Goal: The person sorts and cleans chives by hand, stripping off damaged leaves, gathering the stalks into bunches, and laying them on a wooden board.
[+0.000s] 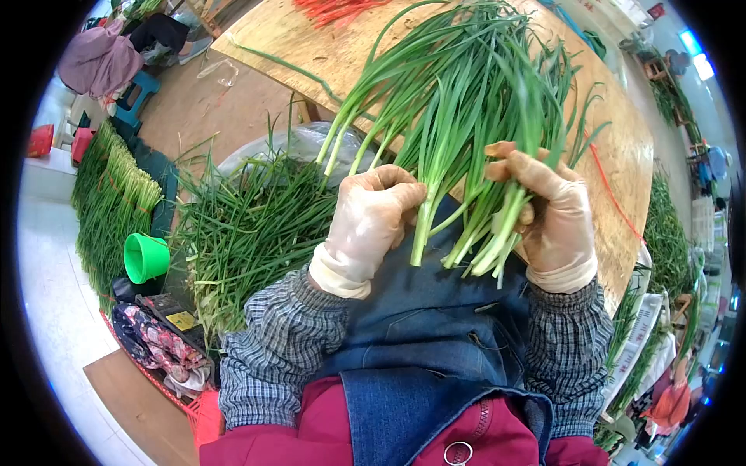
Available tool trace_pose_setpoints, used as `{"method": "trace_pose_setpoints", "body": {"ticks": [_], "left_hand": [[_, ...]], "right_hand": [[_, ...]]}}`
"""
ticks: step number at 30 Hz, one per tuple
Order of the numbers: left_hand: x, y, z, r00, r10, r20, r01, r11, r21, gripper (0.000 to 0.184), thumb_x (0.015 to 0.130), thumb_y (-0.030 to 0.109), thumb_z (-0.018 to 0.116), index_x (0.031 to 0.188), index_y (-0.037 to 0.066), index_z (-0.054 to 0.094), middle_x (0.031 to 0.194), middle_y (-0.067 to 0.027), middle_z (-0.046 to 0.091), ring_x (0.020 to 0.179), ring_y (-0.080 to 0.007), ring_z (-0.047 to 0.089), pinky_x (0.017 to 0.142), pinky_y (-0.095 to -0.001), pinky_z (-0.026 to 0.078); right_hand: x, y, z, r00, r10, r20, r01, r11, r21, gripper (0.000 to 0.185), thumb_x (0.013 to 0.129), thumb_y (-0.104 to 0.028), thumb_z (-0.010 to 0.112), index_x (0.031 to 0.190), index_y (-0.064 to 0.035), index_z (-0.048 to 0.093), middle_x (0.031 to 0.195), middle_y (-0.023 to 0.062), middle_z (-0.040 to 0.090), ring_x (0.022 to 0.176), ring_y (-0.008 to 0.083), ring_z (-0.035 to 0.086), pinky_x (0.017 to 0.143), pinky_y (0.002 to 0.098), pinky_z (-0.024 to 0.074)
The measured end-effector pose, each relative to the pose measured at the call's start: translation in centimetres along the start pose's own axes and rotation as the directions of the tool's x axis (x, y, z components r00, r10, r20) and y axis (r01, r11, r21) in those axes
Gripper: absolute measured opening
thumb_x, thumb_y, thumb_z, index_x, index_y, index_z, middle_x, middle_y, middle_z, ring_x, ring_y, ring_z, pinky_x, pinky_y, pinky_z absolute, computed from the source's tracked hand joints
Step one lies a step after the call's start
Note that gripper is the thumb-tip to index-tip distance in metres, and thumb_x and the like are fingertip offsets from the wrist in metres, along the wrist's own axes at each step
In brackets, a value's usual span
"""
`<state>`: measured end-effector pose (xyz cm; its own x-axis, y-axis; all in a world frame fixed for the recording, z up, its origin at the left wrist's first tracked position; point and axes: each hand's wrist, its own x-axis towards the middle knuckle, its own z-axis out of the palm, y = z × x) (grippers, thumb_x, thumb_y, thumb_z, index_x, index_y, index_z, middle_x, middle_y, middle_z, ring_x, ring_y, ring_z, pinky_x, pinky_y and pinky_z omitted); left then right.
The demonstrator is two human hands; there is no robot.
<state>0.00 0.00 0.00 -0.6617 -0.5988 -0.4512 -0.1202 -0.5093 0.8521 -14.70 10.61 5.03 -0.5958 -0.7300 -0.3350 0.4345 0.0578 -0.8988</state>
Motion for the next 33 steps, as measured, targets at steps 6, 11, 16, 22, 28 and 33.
{"method": "trace_pose_setpoints", "body": {"ticks": [6,11,16,22,28,33], "left_hand": [[-2.8,1.4,1.1,0.957,0.29,-0.015,-0.278,0.93,0.239,0.02,0.082,0.017,0.064,0.083,-0.003,0.063,0.063,-0.0034,0.059,0.056,-0.0047,0.048,0.05,-0.0198,0.039],[-3.1,1.7,0.9,0.984,0.178,0.019,-0.179,0.979,0.094,0.013,0.079,0.013,0.063,0.081,0.0,0.064,0.061,-0.001,0.057,0.049,-0.003,0.045,0.043,-0.0156,0.029],[-6.7,-0.1,-6.9,0.691,0.359,-0.627,-0.307,0.932,0.194,0.02,0.081,0.021,0.062,0.085,0.002,0.065,0.065,-0.0049,0.059,0.056,-0.0093,0.053,0.048,-0.0206,0.038],[-7.9,-7.0,-14.4,0.594,0.768,-0.239,0.268,0.091,0.959,0.019,0.08,0.015,0.064,0.093,0.001,0.062,0.081,-0.012,0.061,0.079,-0.0284,0.056,0.073,-0.0371,0.045],[-5.0,-3.1,-3.7,0.693,0.72,0.036,-0.529,0.474,0.704,0.01,0.08,-0.001,0.058,0.088,-0.001,0.064,0.079,-0.01,0.063,0.067,-0.0145,0.06,0.062,-0.0246,0.048],[-2.0,-1.7,-0.3,0.899,0.434,-0.052,-0.378,0.831,0.409,0.012,0.078,0.009,0.062,0.082,-0.003,0.063,0.073,-0.0157,0.063,0.064,-0.0247,0.062,0.06,-0.0303,0.049]], "right_hand": [[-0.4,0.9,2.4,0.994,0.112,0.019,-0.109,0.989,-0.098,0.019,0.08,-0.009,0.059,0.094,0.0034,0.063,0.065,0.0017,0.058,0.04,0.0012,0.036,0.037,0.015,0.0257],[-0.3,1.1,3.1,0.996,0.083,0.027,-0.079,0.985,-0.151,0.019,0.08,-0.009,0.058,0.092,0.0041,0.063,0.061,0.0008,0.055,0.04,0.0039,0.04,0.038,0.0166,0.0295],[1.1,1.8,1.1,0.993,0.04,-0.11,-0.048,0.996,-0.074,0.01,0.079,-0.006,0.059,0.083,0.003,0.06,0.062,0.0059,0.057,0.043,0.0078,0.048,0.037,0.0178,0.0377],[1.2,3.2,1.5,0.986,0.161,-0.053,-0.167,0.978,-0.127,0.007,0.078,-0.002,0.057,0.083,0.0029,0.056,0.065,0.0078,0.057,0.045,0.0108,0.054,0.035,0.0218,0.0432],[1.9,5.5,2.0,0.996,-0.091,-0.018,0.072,0.88,-0.47,0.023,0.074,-0.006,0.066,0.083,0.0076,0.05,0.063,0.0091,0.058,0.04,0.0099,0.051,0.036,0.0232,0.0414],[2.2,5.3,2.1,0.991,-0.115,-0.071,0.081,0.926,-0.368,0.016,0.072,-0.002,0.066,0.077,0.0037,0.051,0.062,0.006,0.056,0.042,0.0105,0.048,0.036,0.0228,0.0378]]}}
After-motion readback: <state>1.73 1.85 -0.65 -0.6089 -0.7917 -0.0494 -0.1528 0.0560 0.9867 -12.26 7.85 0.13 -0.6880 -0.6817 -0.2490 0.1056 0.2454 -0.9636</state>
